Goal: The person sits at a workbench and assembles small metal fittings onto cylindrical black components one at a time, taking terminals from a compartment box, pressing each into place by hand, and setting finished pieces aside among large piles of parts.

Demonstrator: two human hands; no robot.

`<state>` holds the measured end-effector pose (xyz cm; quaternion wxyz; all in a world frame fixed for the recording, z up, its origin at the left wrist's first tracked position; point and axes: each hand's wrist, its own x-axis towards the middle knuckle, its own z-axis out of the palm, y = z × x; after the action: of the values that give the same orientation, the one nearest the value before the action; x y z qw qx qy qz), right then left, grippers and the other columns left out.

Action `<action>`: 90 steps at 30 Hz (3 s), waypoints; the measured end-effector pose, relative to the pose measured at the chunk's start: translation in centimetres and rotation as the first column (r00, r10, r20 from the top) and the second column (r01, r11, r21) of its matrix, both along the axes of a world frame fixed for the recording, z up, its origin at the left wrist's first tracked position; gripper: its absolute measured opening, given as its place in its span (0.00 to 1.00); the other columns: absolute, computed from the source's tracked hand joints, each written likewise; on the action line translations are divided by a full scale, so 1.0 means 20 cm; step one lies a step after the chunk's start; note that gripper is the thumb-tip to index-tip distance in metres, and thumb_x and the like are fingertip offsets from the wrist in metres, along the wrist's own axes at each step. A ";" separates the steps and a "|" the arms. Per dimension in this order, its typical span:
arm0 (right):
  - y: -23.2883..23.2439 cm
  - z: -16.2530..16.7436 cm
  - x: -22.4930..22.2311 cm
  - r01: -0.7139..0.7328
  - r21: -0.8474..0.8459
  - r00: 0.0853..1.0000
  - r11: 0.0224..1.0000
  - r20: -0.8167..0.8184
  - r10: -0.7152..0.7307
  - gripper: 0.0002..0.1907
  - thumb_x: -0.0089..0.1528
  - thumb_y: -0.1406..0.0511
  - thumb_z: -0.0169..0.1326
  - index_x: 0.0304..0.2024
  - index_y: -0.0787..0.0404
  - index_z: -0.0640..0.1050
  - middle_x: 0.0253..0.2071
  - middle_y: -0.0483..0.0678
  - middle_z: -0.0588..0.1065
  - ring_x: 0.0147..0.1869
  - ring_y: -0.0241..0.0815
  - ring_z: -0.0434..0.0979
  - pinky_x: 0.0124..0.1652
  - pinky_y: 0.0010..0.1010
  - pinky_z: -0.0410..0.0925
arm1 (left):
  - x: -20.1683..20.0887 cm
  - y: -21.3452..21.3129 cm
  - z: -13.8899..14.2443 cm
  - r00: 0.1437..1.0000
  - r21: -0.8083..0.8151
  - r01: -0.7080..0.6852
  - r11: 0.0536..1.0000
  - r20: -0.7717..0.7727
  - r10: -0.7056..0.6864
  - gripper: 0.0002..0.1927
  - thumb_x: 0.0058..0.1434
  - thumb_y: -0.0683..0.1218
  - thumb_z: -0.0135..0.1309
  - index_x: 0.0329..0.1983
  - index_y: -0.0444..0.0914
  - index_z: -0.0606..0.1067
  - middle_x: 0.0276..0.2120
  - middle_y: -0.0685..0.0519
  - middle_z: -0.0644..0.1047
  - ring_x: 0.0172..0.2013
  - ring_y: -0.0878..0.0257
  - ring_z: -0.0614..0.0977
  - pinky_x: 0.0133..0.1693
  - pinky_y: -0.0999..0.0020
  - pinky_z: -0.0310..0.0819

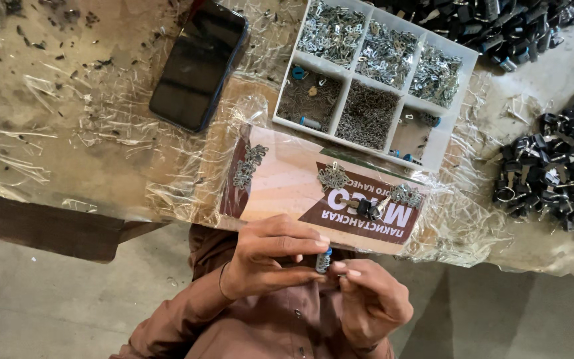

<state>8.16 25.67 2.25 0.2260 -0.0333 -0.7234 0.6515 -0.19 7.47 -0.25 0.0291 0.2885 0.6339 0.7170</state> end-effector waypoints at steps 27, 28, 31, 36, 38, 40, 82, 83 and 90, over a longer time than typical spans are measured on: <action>0.04 -0.19 -0.22 -0.263 0.886 0.955 0.382 0.296 -0.028 0.34 0.58 0.51 0.60 0.62 0.62 0.75 0.42 0.51 0.70 0.44 0.46 0.69 0.37 0.36 0.68 | -0.04 -0.09 0.04 0.996 -0.017 -0.089 0.996 0.023 0.089 0.25 0.52 0.42 0.74 0.53 0.38 0.81 0.49 0.50 0.83 0.40 0.61 0.84 0.41 0.68 0.79; 0.05 -0.18 -0.21 -0.283 0.881 0.951 0.379 0.310 -0.012 0.34 0.58 0.52 0.61 0.63 0.62 0.75 0.43 0.51 0.70 0.46 0.47 0.69 0.38 0.36 0.68 | -0.04 -0.09 0.04 0.996 -0.018 -0.089 0.996 0.017 0.090 0.25 0.52 0.42 0.74 0.53 0.38 0.81 0.49 0.50 0.83 0.40 0.61 0.84 0.41 0.69 0.79; 0.11 -0.18 -0.17 -0.267 0.881 0.963 0.390 0.249 0.097 0.31 0.59 0.55 0.62 0.62 0.61 0.75 0.47 0.50 0.70 0.49 0.48 0.69 0.44 0.39 0.69 | -0.04 -0.08 0.04 0.998 -0.025 -0.064 0.998 0.009 0.065 0.24 0.53 0.42 0.74 0.53 0.38 0.81 0.50 0.49 0.83 0.39 0.63 0.83 0.39 0.72 0.80; 0.19 -0.22 -0.10 -0.090 0.871 0.948 0.482 -0.073 0.309 0.17 0.59 0.69 0.62 0.52 0.59 0.80 0.43 0.46 0.75 0.47 0.45 0.75 0.47 0.39 0.72 | -0.04 -0.05 0.02 0.999 -0.044 -0.024 0.999 0.023 0.025 0.23 0.54 0.42 0.74 0.53 0.39 0.81 0.49 0.50 0.83 0.37 0.65 0.82 0.38 0.73 0.79; 0.16 -0.21 -0.03 -0.204 0.277 0.978 0.939 0.094 0.185 0.09 0.63 0.73 0.59 0.47 0.63 0.80 0.42 0.50 0.78 0.44 0.43 0.79 0.45 0.32 0.74 | -0.03 -0.03 0.01 1.000 -0.071 -0.027 0.997 -0.003 0.027 0.24 0.53 0.43 0.74 0.53 0.39 0.82 0.48 0.51 0.83 0.35 0.66 0.81 0.38 0.73 0.79; 0.14 -0.17 0.00 -0.136 -0.099 0.950 0.986 0.268 0.158 0.06 0.62 0.76 0.59 0.42 0.67 0.80 0.40 0.53 0.80 0.42 0.42 0.82 0.42 0.28 0.76 | -0.02 -0.03 0.01 1.000 -0.082 -0.005 0.997 -0.002 0.005 0.24 0.53 0.43 0.74 0.53 0.39 0.81 0.49 0.51 0.83 0.36 0.66 0.80 0.39 0.73 0.78; 0.15 -0.11 0.02 -0.029 -0.265 0.894 0.964 0.424 0.144 0.08 0.62 0.76 0.59 0.44 0.71 0.78 0.37 0.51 0.79 0.40 0.34 0.79 0.39 0.23 0.73 | 0.02 0.06 0.07 0.983 -0.288 0.012 0.957 -0.170 -0.064 0.23 0.58 0.37 0.64 0.58 0.36 0.77 0.49 0.48 0.83 0.46 0.54 0.86 0.48 0.63 0.81; 0.15 -0.11 0.02 -0.044 -0.280 0.901 0.959 0.403 0.159 0.08 0.61 0.76 0.60 0.43 0.70 0.77 0.38 0.50 0.79 0.40 0.34 0.80 0.39 0.23 0.74 | 0.02 0.06 0.07 0.985 -0.336 0.044 0.941 -0.142 -0.096 0.24 0.58 0.35 0.61 0.59 0.36 0.77 0.48 0.48 0.83 0.44 0.54 0.86 0.48 0.62 0.81; 0.25 -0.09 -0.16 0.218 0.874 0.969 0.434 -0.140 -0.203 0.14 0.61 0.62 0.66 0.47 0.61 0.81 0.46 0.50 0.77 0.47 0.45 0.72 0.51 0.38 0.65 | 0.02 0.03 0.11 0.996 -0.238 -0.047 0.970 0.064 0.064 0.15 0.61 0.35 0.58 0.51 0.35 0.80 0.44 0.46 0.84 0.43 0.56 0.88 0.46 0.67 0.83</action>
<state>5.01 30.58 0.47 0.2947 0.0034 -0.9438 0.1497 0.28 8.04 1.96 0.0656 0.2397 0.7210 0.6468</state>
